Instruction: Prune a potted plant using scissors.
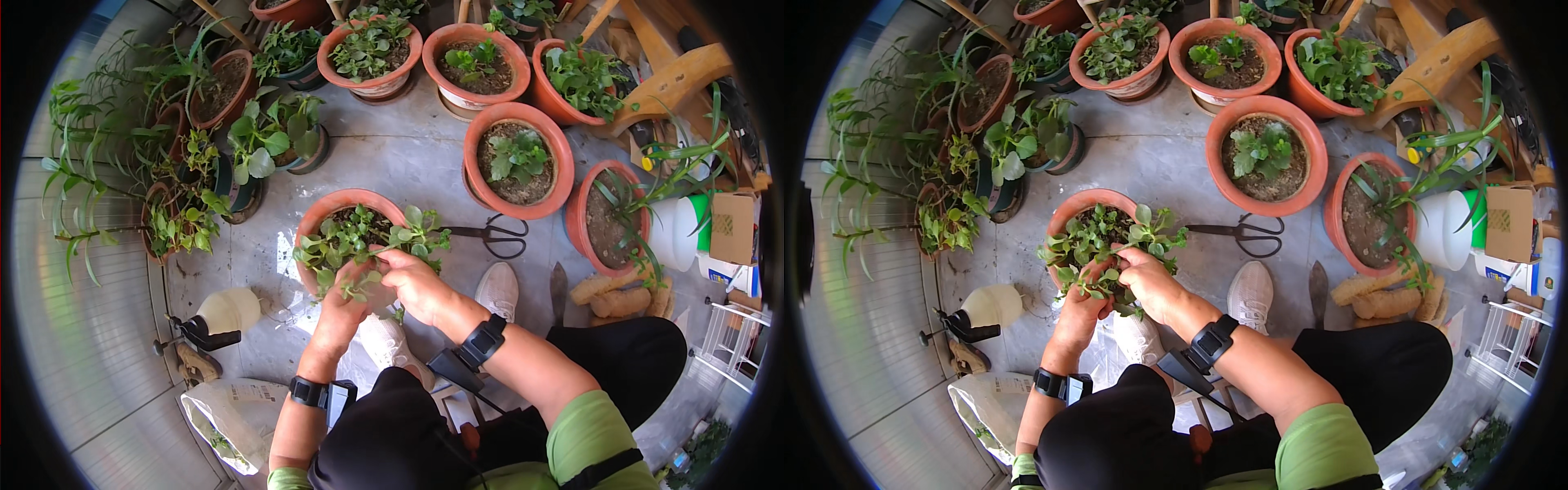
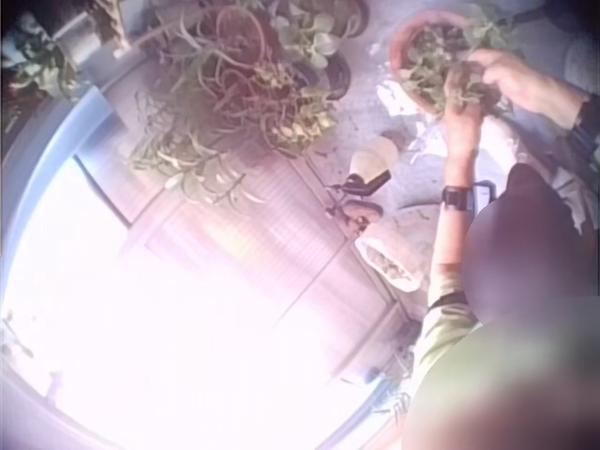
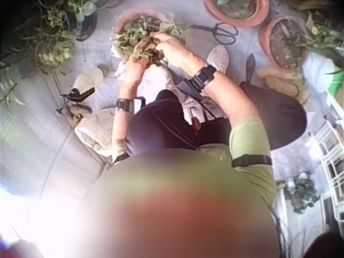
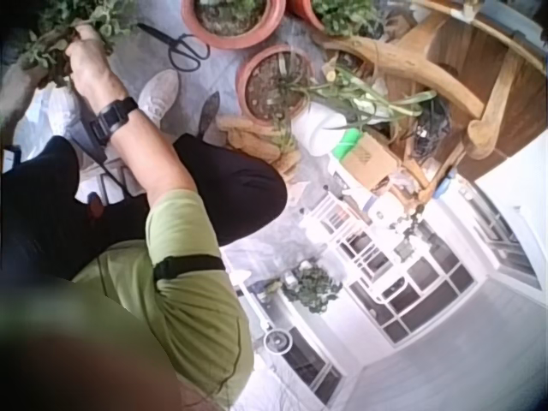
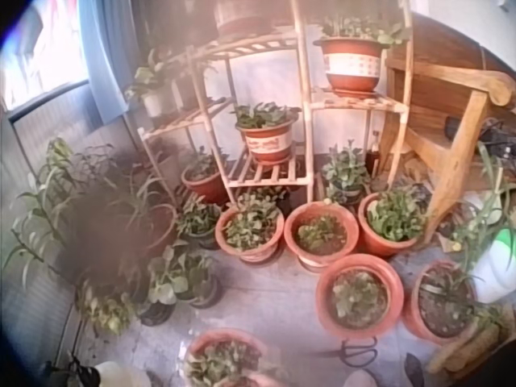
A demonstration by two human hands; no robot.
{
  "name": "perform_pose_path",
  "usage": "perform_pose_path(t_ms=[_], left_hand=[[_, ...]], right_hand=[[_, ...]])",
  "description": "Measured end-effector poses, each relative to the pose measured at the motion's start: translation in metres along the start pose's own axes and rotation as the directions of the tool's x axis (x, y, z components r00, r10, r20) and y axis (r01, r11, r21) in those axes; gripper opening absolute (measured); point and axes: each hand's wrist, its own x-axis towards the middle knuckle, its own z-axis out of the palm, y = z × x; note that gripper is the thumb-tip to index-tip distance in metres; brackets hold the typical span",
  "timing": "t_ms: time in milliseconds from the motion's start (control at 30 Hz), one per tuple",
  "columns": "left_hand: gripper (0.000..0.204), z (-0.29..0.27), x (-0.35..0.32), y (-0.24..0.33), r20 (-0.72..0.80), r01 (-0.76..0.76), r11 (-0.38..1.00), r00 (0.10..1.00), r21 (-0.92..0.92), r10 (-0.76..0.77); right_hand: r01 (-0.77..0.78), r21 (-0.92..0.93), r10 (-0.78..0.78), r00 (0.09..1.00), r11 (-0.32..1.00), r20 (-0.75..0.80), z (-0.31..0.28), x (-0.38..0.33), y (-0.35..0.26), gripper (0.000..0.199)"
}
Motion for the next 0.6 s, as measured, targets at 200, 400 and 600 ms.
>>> perform_pose_path(t_ms=[200,400,600], left_hand=[[0.055,0.008,-0.003,0.011,-0.138,0.068,0.998,0.988,0.008,-0.066],[0.057,0.003,-0.006,0.012,-0.063,0.060,0.993,0.997,0.105,-0.054],[0.058,0.000,-0.005,0.004,-0.016,0.018,0.996,1.000,0.091,-0.017]], right_hand=[[0.084,-0.056,-0.084,0.996,0.995,-0.002,0.004,-0.002,0.003,0.061],[0.075,-0.240,-0.089,0.995,0.968,-0.047,0.009,-0.004,0.003,0.057],[-0.083,-0.293,0.018,0.976,0.953,-0.219,0.021,-0.005,-0.011,0.042]])
